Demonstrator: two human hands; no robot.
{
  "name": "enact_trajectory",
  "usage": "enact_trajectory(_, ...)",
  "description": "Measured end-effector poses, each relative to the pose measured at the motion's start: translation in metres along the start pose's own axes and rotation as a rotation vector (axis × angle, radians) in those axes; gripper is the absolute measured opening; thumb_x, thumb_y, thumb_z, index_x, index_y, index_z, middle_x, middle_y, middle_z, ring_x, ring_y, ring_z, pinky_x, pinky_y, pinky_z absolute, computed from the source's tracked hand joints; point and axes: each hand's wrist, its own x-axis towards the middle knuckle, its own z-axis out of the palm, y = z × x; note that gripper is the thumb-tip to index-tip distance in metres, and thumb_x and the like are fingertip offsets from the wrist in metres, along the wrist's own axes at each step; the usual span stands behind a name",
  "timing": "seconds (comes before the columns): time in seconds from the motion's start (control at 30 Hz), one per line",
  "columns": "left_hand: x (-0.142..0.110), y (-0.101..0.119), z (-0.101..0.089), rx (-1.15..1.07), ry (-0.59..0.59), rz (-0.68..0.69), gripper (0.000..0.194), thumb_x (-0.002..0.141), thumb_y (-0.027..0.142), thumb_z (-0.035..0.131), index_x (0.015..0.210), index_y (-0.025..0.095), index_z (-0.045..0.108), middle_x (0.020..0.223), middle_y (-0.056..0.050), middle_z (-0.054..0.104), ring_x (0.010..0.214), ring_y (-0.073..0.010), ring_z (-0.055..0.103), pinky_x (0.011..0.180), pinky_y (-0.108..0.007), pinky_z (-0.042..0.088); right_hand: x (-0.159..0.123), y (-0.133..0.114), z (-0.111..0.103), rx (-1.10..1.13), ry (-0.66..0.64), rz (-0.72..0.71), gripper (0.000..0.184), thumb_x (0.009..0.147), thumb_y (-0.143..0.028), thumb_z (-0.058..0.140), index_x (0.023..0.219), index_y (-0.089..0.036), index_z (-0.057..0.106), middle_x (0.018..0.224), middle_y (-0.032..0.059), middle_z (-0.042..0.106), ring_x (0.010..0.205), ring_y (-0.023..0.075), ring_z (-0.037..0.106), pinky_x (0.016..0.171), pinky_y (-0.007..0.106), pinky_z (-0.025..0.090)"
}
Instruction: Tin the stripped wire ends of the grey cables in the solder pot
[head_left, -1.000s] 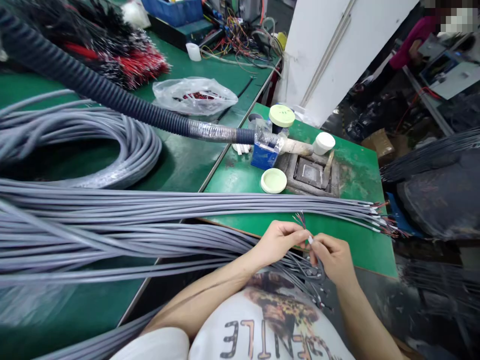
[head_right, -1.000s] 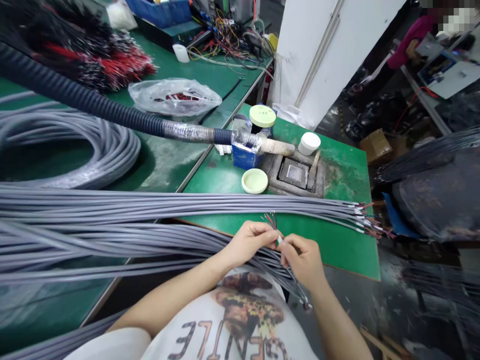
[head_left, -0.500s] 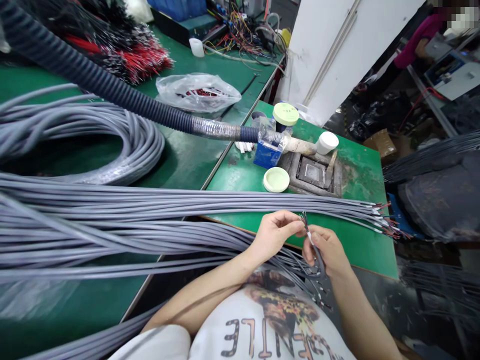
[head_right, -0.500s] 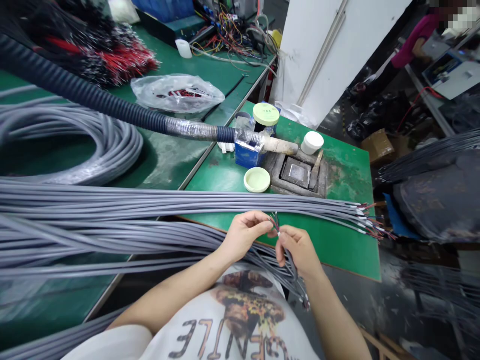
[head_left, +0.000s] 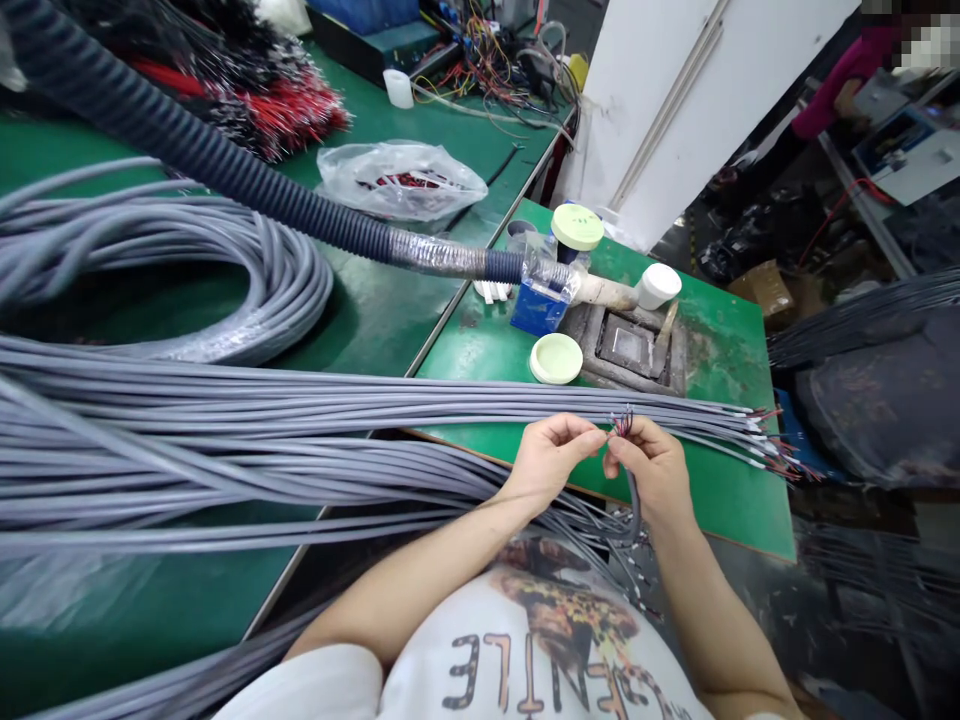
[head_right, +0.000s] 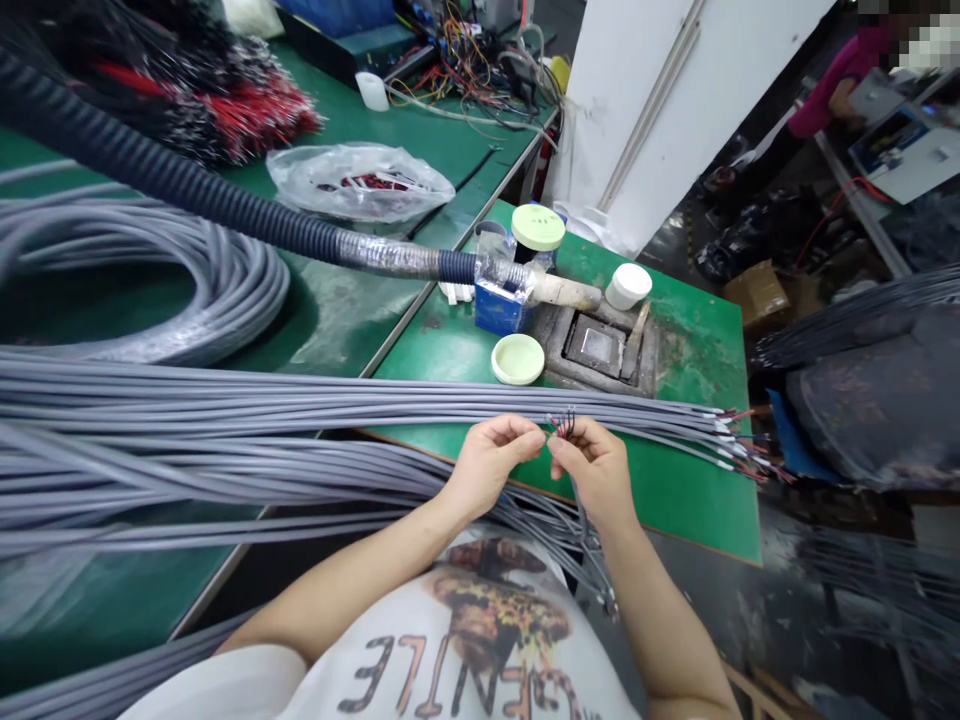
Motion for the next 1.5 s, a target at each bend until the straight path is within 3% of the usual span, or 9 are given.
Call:
enact_trajectory(0.2, 0.007, -0.001, 0.0, 0.095, -0.051, 0.028, 0.019, 0.07, 0.031, 0.073, 0.075, 0.014, 0.069, 0.066, -0.001, 0.066, 0.06, -0.0094, 0.054, 0.06, -0.022, 0.043, 0.021, -0.005, -0.015, -0.04, 0.065, -0.011, 0.017, 0.08, -0.026, 0.063, 0.067, -0.019, 0.055, 0.044, -0.0072, 0.047, 0.038, 0.0069, 0.043, 0.042, 0.02, 0.034)
enact_trajectory(0.3, 0.01, 0.001, -0.01, 0.349, -0.03, 0.164, 0.017, 0.073, 0.03, 0.071, 0.082, 0.015, 0.072, 0.074, -0.003, 0.068, 0.064, -0.0113, 0.056, 0.062, -0.023, 0.044, 0.05, -0.006, -0.041, -0.01, 0.131, -0.021, 0.021, 0.077, -0.025, 0.063, 0.062, -0.019, 0.049, 0.042, -0.0085, 0.042, 0.035, 0.006, 0.039, 0.038, 0.02, 0.032)
enact_trajectory(0.4, 0.015, -0.001, -0.023, 0.607, -0.001, 0.341, 0.011, 0.077, 0.027, 0.067, 0.081, 0.018, 0.072, 0.071, -0.002, 0.066, 0.065, -0.0122, 0.055, 0.064, -0.024, 0.044, 0.087, -0.002, -0.07, -0.128, 0.216, -0.002, 0.025, 0.07, -0.025, 0.064, 0.056, -0.019, 0.044, 0.041, -0.0088, 0.041, 0.032, 0.0053, 0.037, 0.035, 0.019, 0.031)
enact_trajectory(0.57, 0.022, -0.01, -0.033, 0.778, -0.012, 0.486, 0.012, 0.083, 0.026, 0.061, 0.08, 0.02, 0.07, 0.069, -0.001, 0.065, 0.067, -0.0138, 0.054, 0.068, -0.026, 0.044, 0.131, 0.013, -0.099, -0.325, 0.305, 0.041, 0.026, 0.065, -0.026, 0.062, 0.049, -0.02, 0.041, 0.039, -0.0074, 0.042, 0.029, 0.0053, 0.037, 0.032, 0.019, 0.027)
enact_trajectory(1.07, 0.022, -0.006, -0.034, 0.818, -0.063, 0.526, 0.013, 0.085, 0.026, 0.059, 0.087, 0.02, 0.07, 0.074, -0.003, 0.068, 0.069, -0.0153, 0.057, 0.073, -0.029, 0.043, 0.162, 0.032, -0.097, -0.651, 0.318, 0.03, 0.022, 0.062, -0.026, 0.06, 0.047, -0.018, 0.046, 0.037, -0.005, 0.045, 0.032, 0.0077, 0.04, 0.035, 0.02, 0.026)
enact_trajectory(1.37, 0.022, -0.007, -0.035, 0.837, -0.071, 0.527, 0.014, 0.086, 0.027, 0.058, 0.088, 0.02, 0.07, 0.074, -0.003, 0.068, 0.07, -0.0158, 0.056, 0.072, -0.029, 0.043, 0.166, 0.035, -0.097, -0.675, 0.303, 0.026, 0.024, 0.061, -0.025, 0.061, 0.045, -0.018, 0.045, 0.036, -0.0054, 0.044, 0.033, 0.0065, 0.037, 0.036, 0.02, 0.024)
enact_trajectory(1.5, 0.022, -0.007, -0.035, 0.836, -0.071, 0.533, 0.014, 0.086, 0.027, 0.058, 0.088, 0.02, 0.07, 0.075, -0.003, 0.068, 0.07, -0.0158, 0.057, 0.072, -0.03, 0.043, 0.161, 0.025, -0.093, -0.632, 0.299, 0.026, 0.027, 0.062, -0.028, 0.064, 0.046, -0.019, 0.043, 0.036, -0.006, 0.043, 0.032, 0.0062, 0.036, 0.035, 0.02, 0.023)
